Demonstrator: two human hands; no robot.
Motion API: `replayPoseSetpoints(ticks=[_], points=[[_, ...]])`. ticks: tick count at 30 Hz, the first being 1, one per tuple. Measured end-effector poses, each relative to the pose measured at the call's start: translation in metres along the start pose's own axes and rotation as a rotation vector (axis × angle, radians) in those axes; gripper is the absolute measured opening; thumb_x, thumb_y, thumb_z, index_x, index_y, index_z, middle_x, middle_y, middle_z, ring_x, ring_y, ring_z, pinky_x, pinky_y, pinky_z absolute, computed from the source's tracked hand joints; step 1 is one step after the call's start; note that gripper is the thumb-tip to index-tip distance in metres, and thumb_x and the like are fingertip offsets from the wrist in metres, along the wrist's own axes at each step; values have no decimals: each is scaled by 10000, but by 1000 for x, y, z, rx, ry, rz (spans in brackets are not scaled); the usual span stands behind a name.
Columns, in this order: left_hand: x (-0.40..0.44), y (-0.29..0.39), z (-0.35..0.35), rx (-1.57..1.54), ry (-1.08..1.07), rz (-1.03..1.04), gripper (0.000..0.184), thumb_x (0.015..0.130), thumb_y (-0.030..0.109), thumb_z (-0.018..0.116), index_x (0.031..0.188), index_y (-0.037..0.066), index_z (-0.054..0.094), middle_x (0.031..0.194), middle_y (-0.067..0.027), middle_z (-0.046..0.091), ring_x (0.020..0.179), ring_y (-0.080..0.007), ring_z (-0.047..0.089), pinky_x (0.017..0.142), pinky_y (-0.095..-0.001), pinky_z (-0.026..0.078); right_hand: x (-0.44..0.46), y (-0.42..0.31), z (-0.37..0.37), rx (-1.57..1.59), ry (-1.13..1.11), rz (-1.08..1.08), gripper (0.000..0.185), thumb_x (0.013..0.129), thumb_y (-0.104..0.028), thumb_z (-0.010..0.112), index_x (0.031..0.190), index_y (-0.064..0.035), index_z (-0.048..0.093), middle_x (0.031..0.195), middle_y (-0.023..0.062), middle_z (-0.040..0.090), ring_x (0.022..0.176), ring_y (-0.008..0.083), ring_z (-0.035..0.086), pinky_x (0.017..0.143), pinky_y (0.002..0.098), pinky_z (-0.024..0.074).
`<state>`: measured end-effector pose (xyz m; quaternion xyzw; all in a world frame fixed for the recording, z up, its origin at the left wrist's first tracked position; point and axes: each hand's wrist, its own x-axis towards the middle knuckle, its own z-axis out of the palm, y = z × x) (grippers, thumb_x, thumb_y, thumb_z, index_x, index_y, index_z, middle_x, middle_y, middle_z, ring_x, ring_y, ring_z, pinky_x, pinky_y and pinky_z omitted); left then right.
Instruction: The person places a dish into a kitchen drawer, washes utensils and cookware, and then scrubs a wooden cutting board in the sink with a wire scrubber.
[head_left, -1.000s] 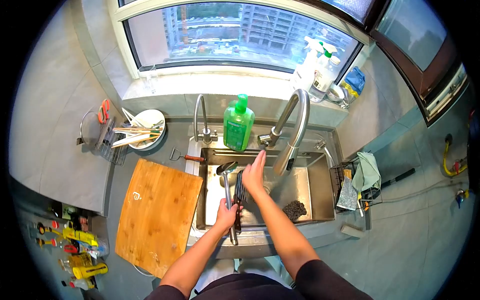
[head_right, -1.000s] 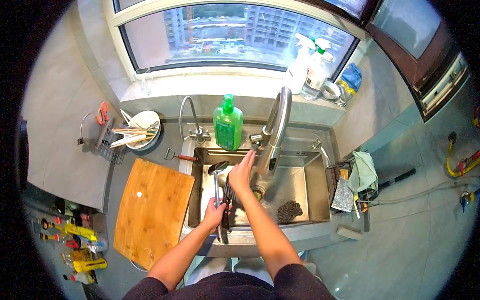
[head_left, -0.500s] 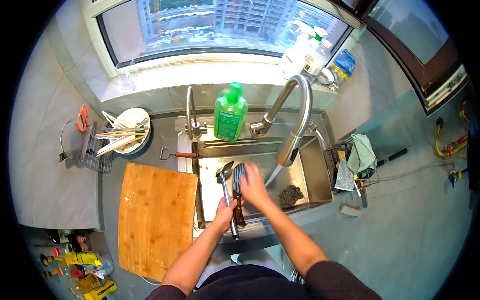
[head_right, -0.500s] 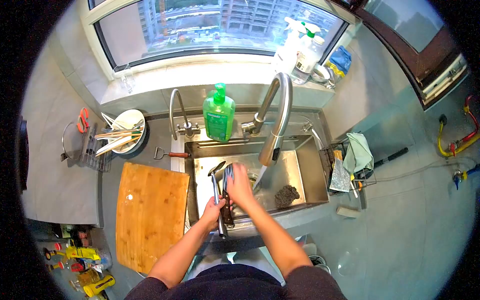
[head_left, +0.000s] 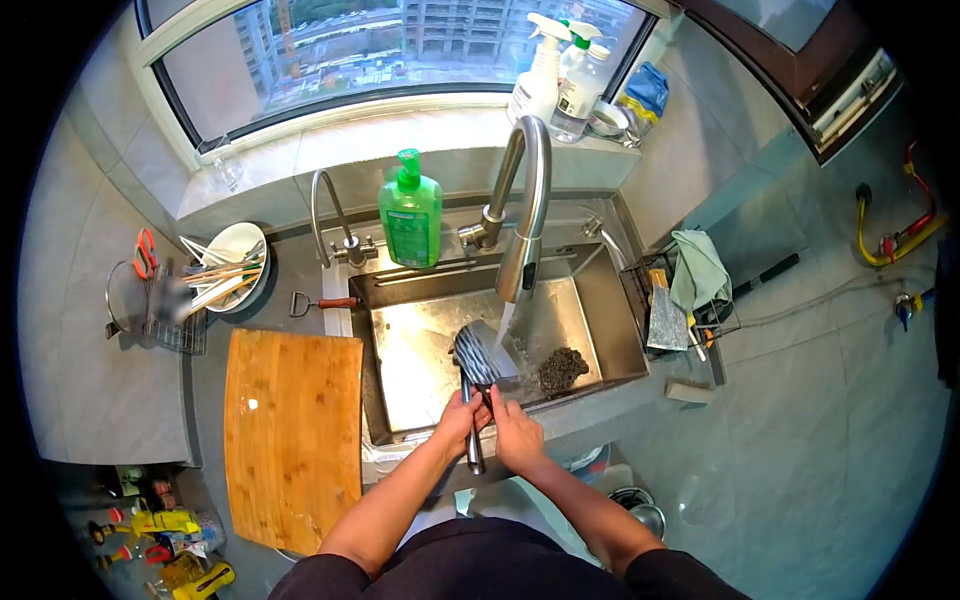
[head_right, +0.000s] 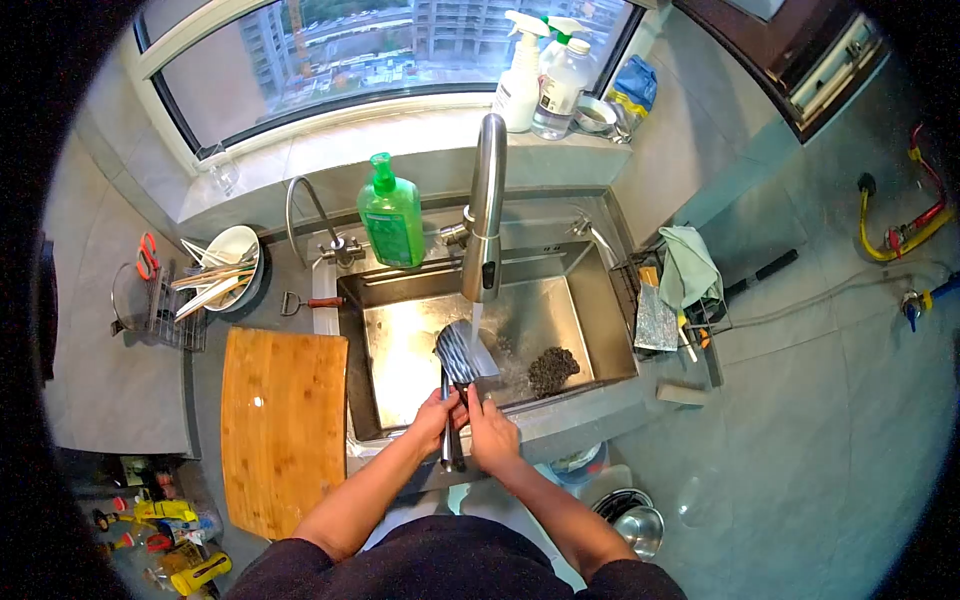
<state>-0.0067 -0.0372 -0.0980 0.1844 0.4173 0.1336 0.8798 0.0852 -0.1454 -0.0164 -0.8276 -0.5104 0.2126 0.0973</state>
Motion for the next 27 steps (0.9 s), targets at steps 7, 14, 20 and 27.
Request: replayPoseSetpoints(ticks=[7, 14, 20, 27], points=[[-31, 18, 3, 238, 142, 76, 261, 1031, 119, 526, 1264, 148, 412, 1117, -94, 663, 742, -119, 581, 516, -237, 465, 17, 50, 15, 1191, -27, 330, 501, 973, -214, 656, 1418, -98, 458, 868, 20, 568, 659, 73, 513, 507, 260, 410], [-30, 14, -7, 406, 266, 137, 288, 1055, 205, 479, 1327, 116, 508, 837, -23, 604, 582, -87, 473, 489, -254, 412, 22, 74, 8, 2619, -341, 578, 123, 1039, -215, 547, 988, -103, 533, 755, -11, 456, 556, 71, 396, 487, 208, 336], [-32, 5, -4, 580, 164, 59, 293, 1054, 181, 461, 1311, 92, 570, 795, -5, 587, 573, -93, 487, 491, -259, 403, 8, 91, 18, 2363, -81, 575, 208, 1021, -225, 582, 880, -119, 473, 726, -11, 458, 549, 79, 400, 485, 222, 342], [-50, 3, 19, 420, 111, -100, 143, 1060, 199, 457, 1027, 92, 547, 781, 2, 542, 575, -86, 457, 457, -243, 400, -11, 121, -5, 2346, 1, 581, 174, 1015, -191, 586, 910, -135, 458, 757, -8, 476, 566, 86, 408, 487, 240, 331]])
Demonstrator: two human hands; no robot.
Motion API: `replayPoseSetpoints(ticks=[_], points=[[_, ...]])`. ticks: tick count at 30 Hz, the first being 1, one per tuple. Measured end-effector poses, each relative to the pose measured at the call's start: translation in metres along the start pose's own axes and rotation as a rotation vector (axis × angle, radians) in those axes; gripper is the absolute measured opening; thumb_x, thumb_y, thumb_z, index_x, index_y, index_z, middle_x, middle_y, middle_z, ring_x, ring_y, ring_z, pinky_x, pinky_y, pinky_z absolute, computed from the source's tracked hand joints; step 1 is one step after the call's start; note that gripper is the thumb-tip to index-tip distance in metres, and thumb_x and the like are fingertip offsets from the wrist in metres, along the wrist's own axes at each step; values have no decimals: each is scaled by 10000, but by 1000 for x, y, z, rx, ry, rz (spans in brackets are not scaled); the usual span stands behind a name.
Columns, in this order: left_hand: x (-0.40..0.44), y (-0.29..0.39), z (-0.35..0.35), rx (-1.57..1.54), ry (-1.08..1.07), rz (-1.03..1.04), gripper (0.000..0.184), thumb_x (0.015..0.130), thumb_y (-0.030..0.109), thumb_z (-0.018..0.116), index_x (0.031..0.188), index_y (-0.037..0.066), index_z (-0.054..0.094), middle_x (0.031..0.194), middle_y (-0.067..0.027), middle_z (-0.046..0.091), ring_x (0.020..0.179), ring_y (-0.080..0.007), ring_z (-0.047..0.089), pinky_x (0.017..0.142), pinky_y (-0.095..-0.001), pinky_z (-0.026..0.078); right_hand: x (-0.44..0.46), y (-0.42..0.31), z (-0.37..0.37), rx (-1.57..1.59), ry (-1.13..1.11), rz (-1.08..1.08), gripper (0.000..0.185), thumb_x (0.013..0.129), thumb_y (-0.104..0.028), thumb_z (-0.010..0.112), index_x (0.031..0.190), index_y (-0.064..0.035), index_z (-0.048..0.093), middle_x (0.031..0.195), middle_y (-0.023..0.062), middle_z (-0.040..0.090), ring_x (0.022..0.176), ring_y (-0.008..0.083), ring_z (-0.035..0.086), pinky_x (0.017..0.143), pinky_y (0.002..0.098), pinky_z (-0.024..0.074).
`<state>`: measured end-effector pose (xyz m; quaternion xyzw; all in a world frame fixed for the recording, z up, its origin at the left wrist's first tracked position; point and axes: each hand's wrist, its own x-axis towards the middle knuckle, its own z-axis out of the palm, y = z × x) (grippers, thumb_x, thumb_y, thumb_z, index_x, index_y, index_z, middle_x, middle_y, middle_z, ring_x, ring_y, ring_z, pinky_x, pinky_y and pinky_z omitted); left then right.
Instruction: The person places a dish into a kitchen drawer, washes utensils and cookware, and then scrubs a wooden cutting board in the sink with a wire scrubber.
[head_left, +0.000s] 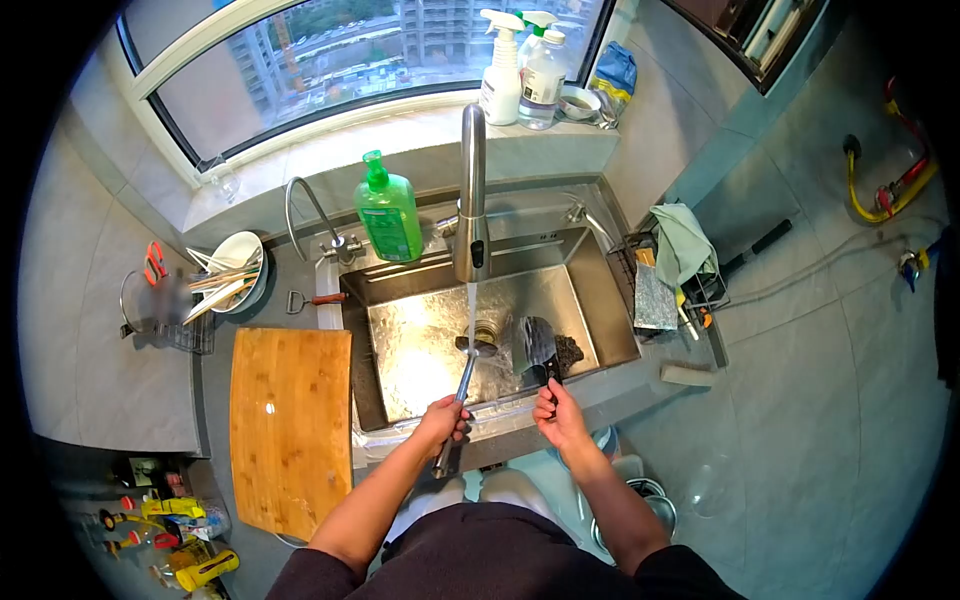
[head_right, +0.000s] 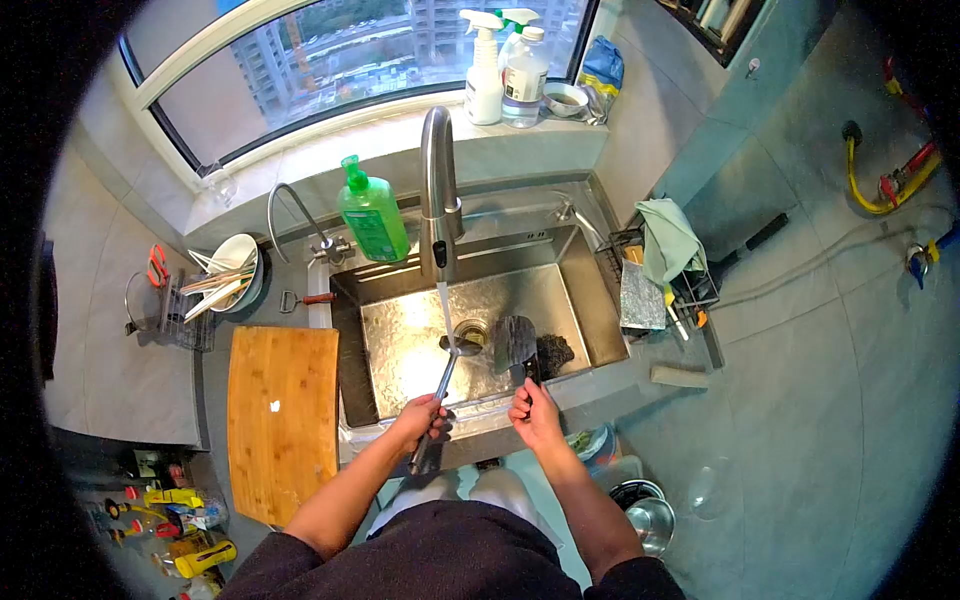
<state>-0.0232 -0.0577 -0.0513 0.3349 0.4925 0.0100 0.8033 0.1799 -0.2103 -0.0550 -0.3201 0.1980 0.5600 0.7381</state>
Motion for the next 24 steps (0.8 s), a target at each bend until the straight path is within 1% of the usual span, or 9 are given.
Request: replayPoseSetpoints(ticks=[6, 9, 10, 13, 14, 17, 18, 19, 24], points=[[-3, 5, 3, -93, 43, -61, 104, 1040, 174, 493, 1042, 82, 542, 795, -9, 555, 593, -93, 474, 478, -253, 423, -2, -5, -5, -6, 21, 7, 177, 1015, -204, 587, 909, -134, 463, 746, -12, 480, 567, 86, 410, 488, 243, 338], [17, 12, 5, 165, 13, 81, 160, 1002, 135, 533, 1135, 49, 555, 831, -47, 591, 623, -123, 515, 524, -280, 454, -7, -2, -2, -92, 57, -5, 286, 1018, -276, 592, 818, -96, 496, 692, -20, 440, 555, 74, 402, 484, 217, 340], [29, 13, 6, 329, 87, 111, 341, 962, 141, 599, 1284, 36, 555, 896, -83, 624, 599, -166, 542, 557, -330, 468, -9, -2, -2, -99, 56, -5, 281, 1019, -275, 589, 822, -97, 497, 695, -19, 442, 556, 75, 401, 484, 219, 340], [72, 20, -1, 897, 107, 258, 391, 942, 141, 628, 1317, 57, 554, 868, -80, 610, 615, -164, 543, 558, -334, 463, -16, -4, 3, -127, 56, -18, 266, 1021, -268, 584, 832, -102, 497, 706, -16, 449, 557, 78, 400, 487, 225, 341], [101, 9, -11, 1026, 123, 439, 425, 926, 117, 633, 1339, 76, 541, 812, -74, 578, 638, -166, 551, 543, -342, 464, -19, -6, 5, -140, 60, -30, 261, 1021, -264, 583, 835, -103, 497, 709, -15, 451, 558, 79, 400, 489, 228, 341], [89, 51, 18, 501, 67, 100, 296, 918, 87, 618, 1209, 53, 577, 782, -79, 561, 663, -181, 562, 529, -346, 472, -21, -9, -1, -155, 57, -44, 238, 1020, -250, 583, 853, -106, 493, 724, -11, 463, 564, 83, 404, 492, 233, 342], [97, 58, 19, 236, -5, 64, 113, 918, 34, 579, 1030, 39, 572, 748, -85, 550, 617, -199, 552, 520, -350, 483, -22, -11, -1, -156, 51, -47, 229, 1020, -244, 584, 861, -107, 492, 731, -10, 467, 566, 84, 406, 493, 235, 342], [102, 68, 22, 196, 0, 44, 32, 934, 17, 537, 902, 17, 534, 708, -84, 540, 546, -204, 533, 498, -349, 484, -23, -11, -1, -149, 49, -46, 199, 1021, -233, 579, 886, -123, 484, 737, -14, 470, 567, 83, 407, 490, 236, 340], [152, 70, 21, -160, 2, -4, 160, 978, 65, 460, 857, -21, 518, 667, -89, 537, 487, -169, 521, 434, -293, 460, -35, -14, 1, -171, 47, -47, 146, 1024, -207, 569, 940, -157, 461, 746, -24, 465, 572, 76, 401, 480, 234, 323]])
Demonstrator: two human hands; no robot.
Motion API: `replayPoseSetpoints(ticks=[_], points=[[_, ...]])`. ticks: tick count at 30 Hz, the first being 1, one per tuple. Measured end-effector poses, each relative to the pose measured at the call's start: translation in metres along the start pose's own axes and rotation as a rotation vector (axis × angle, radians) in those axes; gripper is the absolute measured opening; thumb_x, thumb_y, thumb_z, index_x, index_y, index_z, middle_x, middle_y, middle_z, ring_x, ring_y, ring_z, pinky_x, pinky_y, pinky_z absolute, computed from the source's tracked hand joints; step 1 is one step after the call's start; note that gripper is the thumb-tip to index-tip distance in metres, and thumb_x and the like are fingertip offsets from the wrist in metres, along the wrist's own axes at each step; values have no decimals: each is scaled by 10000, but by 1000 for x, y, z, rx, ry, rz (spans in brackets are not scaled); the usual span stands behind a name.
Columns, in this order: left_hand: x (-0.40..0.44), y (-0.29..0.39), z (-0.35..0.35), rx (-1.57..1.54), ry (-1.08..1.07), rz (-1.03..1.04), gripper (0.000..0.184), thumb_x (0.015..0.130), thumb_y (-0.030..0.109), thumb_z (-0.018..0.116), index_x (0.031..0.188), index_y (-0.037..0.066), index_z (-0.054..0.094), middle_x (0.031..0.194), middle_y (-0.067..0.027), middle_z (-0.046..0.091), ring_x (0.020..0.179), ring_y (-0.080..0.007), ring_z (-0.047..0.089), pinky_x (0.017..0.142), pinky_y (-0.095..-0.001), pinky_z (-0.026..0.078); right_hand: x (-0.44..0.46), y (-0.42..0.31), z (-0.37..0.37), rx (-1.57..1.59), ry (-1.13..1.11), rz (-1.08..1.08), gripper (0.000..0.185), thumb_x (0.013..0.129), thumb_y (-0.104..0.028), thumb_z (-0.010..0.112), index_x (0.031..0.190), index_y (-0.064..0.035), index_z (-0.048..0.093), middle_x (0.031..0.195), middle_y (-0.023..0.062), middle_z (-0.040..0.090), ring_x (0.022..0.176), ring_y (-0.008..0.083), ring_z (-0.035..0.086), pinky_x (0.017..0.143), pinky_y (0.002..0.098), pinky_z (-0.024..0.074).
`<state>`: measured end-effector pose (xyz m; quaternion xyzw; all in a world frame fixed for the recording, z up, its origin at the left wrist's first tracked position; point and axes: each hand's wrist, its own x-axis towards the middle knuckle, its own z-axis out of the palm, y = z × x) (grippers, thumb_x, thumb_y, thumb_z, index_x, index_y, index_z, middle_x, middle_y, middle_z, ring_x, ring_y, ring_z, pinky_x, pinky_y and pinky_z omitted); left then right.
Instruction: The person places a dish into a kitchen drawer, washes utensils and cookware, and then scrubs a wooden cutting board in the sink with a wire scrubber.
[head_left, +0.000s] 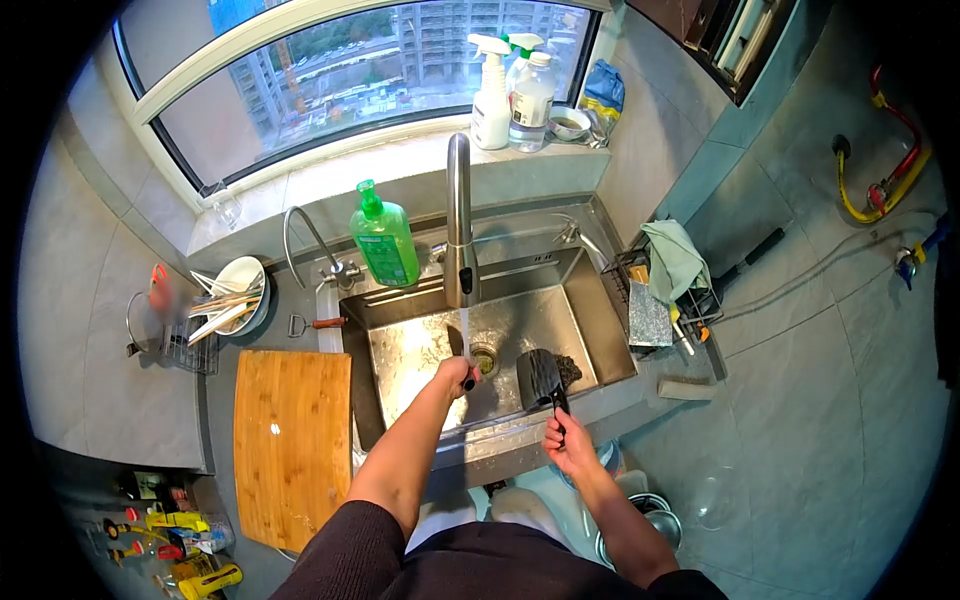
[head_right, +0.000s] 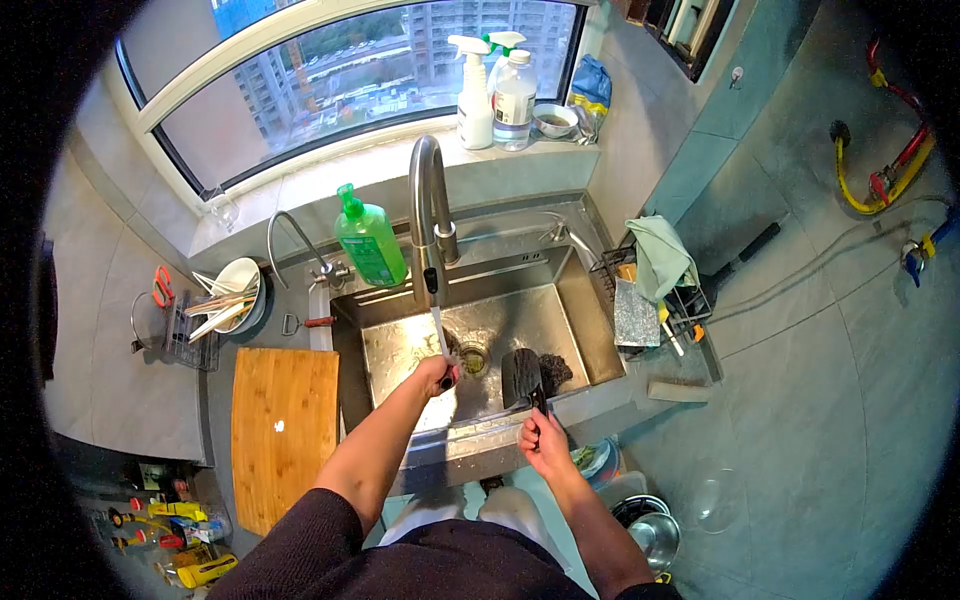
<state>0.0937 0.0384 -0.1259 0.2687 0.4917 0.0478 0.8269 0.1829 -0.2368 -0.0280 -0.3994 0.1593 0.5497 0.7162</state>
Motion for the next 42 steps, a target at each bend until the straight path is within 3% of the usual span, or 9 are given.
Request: replayPoseSetpoints(ticks=[9, 14, 17, 21, 29, 31, 35, 41, 42], points=[[-29, 17, -18, -462, -169, -335, 169, 1002, 105, 380, 842, 53, 392, 642, -6, 433, 487, -94, 446, 438, -238, 431, -6, 0, 19, -1274, 17, -323, 516, 936, -184, 648, 1404, -39, 484, 866, 42, 607, 769, 173, 586, 718, 288, 496], [-101, -9, -20, -250, -94, -105, 203, 1000, 63, 389, 1099, -85, 487, 806, -121, 584, 617, -193, 578, 615, -378, 570, 10, 33, 97, -1112, -281, -130, 405, 956, -146, 603, 1353, -131, 525, 685, -29, 514, 473, 67, 405, 415, 265, 321], [-114, -17, -52, -222, 8, -65, 148, 941, 58, 446, 959, -56, 539, 775, -131, 588, 648, -246, 618, 629, -451, 596, 35, 72, 130, -1249, -227, -55, 302, 937, -166, 545, 1229, -92, 533, 822, 47, 623, 543, 146, 528, 477, 309, 413], [-127, -5, -72, -116, 160, 42, 215, 975, 149, 478, 966, -28, 599, 918, -156, 672, 810, -267, 665, 734, -429, 595, 51, 104, 164, -1633, -354, -166, 701, 958, -347, 439, 1411, 174, 316, 1347, 409, 487, 1260, 511, 498, 1077, 480, 401], [-137, 26, -102, -173, -44, -14, 163, 1020, 149, 522, 1070, 0, 564, 969, -163, 686, 789, -258, 701, 708, -377, 601, 66, 71, 262, -2176, -312, -170, 506, 1028, -383, 329, 1079, 2, 653, 1043, 298, 669, 974, 478, 645, 878, 538, 491], [-131, 28, -105, -363, -42, -29, 160, 989, 75, 572, 1108, 87, 466, 891, -134, 662, 741, -252, 695, 656, -385, 602, 144, 84, 239, -1813, -199, -900, 327, 1012, -261, 435, 917, -9, 619, 863, 217, 698, 732, 388, 667, 654, 475, 524], [-129, 35, -107, -393, -29, 47, 276, 958, -14, 579, 1104, 131, 396, 852, -132, 623, 746, -254, 685, 641, -417, 603, 227, 67, 293, -238, -54, 49, 227, 985, -169, 508, 770, -98, 523, 642, 30, 538, 515, 146, 466, 471, 268, 385], [-137, 49, -110, -436, -63, 78, 583, 932, -30, 586, 1418, 94, 288, 923, -153, 619, 757, -248, 676, 646, -426, 605, 304, 34, 301, 272, -55, -138, 185, 937, -74, 489, 756, -103, 514, 667, 24, 508, 616, 165, 505, 588, 290, 443], [-141, 51, -109, -447, -69, 84, 308, 956, -31, 565, 1134, 124, 368, 871, -166, 618, 744, -262, 673, 636, -422, 605, 306, 24, 300, 277, -67, -221, 188, 941, -81, 475, 759, -104, 515, 660, 25, 510, 601, 164, 500, 581, 290, 443]])
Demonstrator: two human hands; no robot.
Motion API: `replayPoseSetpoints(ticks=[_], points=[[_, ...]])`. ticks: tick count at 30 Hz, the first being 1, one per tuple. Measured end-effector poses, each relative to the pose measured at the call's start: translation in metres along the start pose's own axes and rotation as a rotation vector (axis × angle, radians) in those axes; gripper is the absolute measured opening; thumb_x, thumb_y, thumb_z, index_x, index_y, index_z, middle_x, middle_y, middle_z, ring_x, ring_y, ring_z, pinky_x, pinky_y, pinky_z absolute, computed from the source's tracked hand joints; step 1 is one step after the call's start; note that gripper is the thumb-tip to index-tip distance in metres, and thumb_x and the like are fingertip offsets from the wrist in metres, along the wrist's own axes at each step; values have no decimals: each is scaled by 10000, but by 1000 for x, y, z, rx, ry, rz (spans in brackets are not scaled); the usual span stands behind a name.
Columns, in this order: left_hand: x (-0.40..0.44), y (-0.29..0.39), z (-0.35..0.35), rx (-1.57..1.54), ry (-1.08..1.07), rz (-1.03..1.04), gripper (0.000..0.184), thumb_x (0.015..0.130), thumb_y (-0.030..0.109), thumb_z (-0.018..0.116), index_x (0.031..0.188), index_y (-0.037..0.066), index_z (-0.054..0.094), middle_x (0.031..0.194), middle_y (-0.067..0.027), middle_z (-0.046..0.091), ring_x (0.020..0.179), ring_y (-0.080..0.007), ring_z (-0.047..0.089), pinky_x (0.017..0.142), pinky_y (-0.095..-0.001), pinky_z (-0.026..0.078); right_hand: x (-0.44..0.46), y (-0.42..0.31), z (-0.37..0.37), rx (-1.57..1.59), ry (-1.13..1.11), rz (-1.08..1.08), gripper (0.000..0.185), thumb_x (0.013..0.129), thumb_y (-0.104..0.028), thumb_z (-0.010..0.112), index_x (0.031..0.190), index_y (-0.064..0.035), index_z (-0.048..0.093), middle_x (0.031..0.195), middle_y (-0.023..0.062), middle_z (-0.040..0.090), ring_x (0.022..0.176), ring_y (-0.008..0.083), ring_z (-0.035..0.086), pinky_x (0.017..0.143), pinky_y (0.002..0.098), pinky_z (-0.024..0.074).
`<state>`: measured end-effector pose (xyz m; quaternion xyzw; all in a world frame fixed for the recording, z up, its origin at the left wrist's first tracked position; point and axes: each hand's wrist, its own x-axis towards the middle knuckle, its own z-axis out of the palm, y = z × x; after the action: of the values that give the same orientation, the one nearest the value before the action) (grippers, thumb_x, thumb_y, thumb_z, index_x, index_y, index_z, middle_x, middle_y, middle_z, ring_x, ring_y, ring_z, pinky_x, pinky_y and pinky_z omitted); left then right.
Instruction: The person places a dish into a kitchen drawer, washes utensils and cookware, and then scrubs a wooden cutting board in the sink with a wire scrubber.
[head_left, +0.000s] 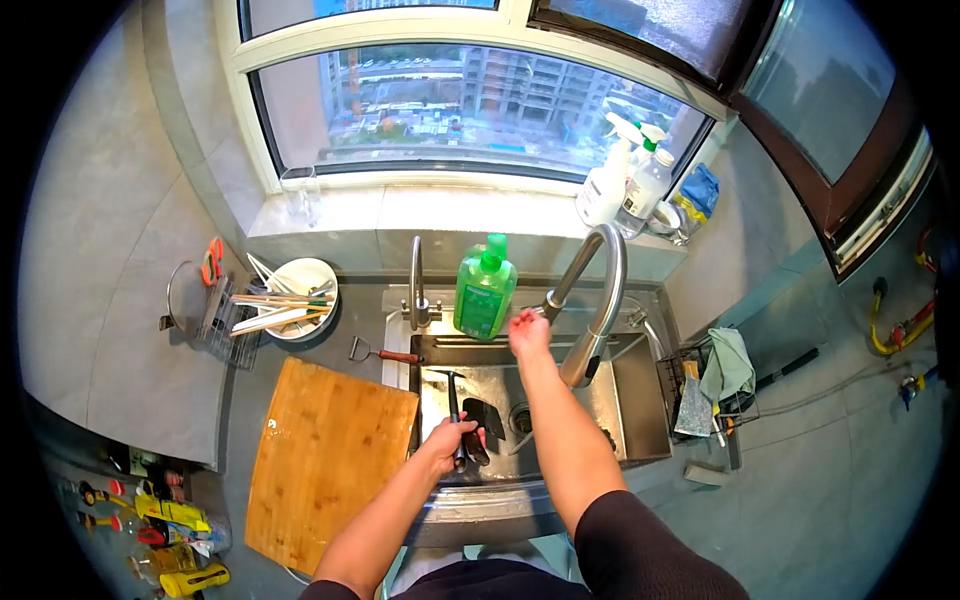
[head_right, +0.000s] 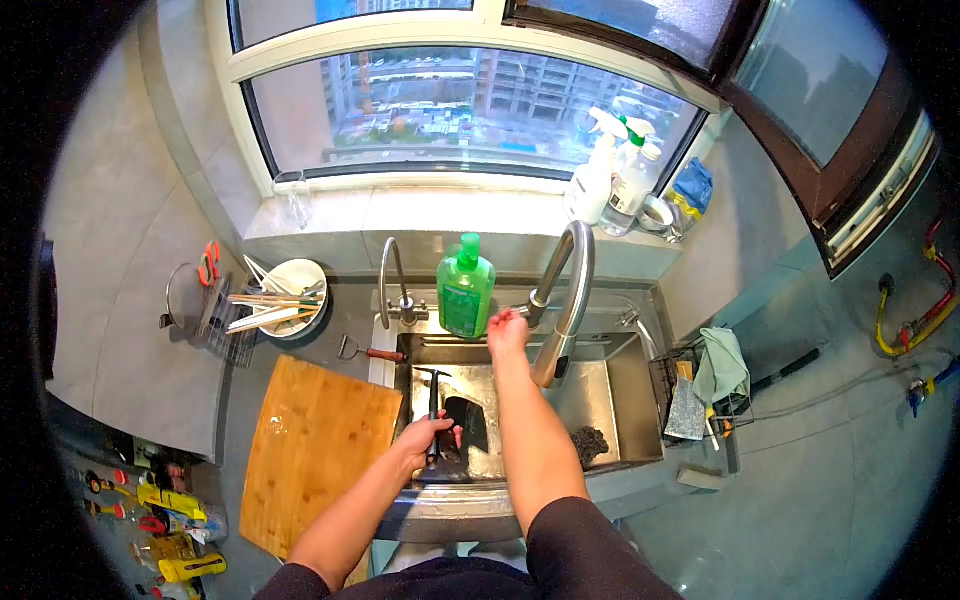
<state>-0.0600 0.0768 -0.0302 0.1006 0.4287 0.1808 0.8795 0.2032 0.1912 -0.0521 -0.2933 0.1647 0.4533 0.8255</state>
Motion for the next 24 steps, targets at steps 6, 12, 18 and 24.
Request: replayPoseSetpoints(ticks=[6, 12, 18, 24], points=[[17, -14, 0, -36, 31, -55, 397, 957, -28, 552, 1262, 120, 346, 906, -171, 622, 749, -261, 673, 646, -443, 603, -7, -4, -36, -266, 196, 184, 353, 1044, -311, 402, 784, -107, 527, 641, 24, 519, 541, 169, 466, 519, 292, 382], [16, -14, 4, 39, 33, 2, 430, 942, -23, 567, 1294, 76, 341, 926, -171, 627, 741, -250, 670, 637, -401, 604, -5, 20, -8, -71, 67, 119, 471, 1077, -465, 339, 821, -115, 522, 686, -1, 469, 586, 154, 423, 524, 290, 361], [9, -5, 10, -11, 50, 17, 408, 943, -33, 556, 1270, 96, 347, 917, -177, 622, 736, -256, 667, 643, -426, 602, 5, 4, -5, 219, 157, 5, 217, 1016, -190, 453, 812, -134, 503, 662, -18, 461, 556, 129, 431, 496, 279, 345], [20, -12, 16, 23, 92, 43, 389, 964, -15, 555, 1269, 123, 357, 932, -165, 615, 776, -262, 676, 657, -440, 606, -47, 23, -43, -771, -66, -71, 152, 961, -249, 594, 904, -110, 574, 718, 7, 565, 600, 117, 501, 519, 294, 386]])
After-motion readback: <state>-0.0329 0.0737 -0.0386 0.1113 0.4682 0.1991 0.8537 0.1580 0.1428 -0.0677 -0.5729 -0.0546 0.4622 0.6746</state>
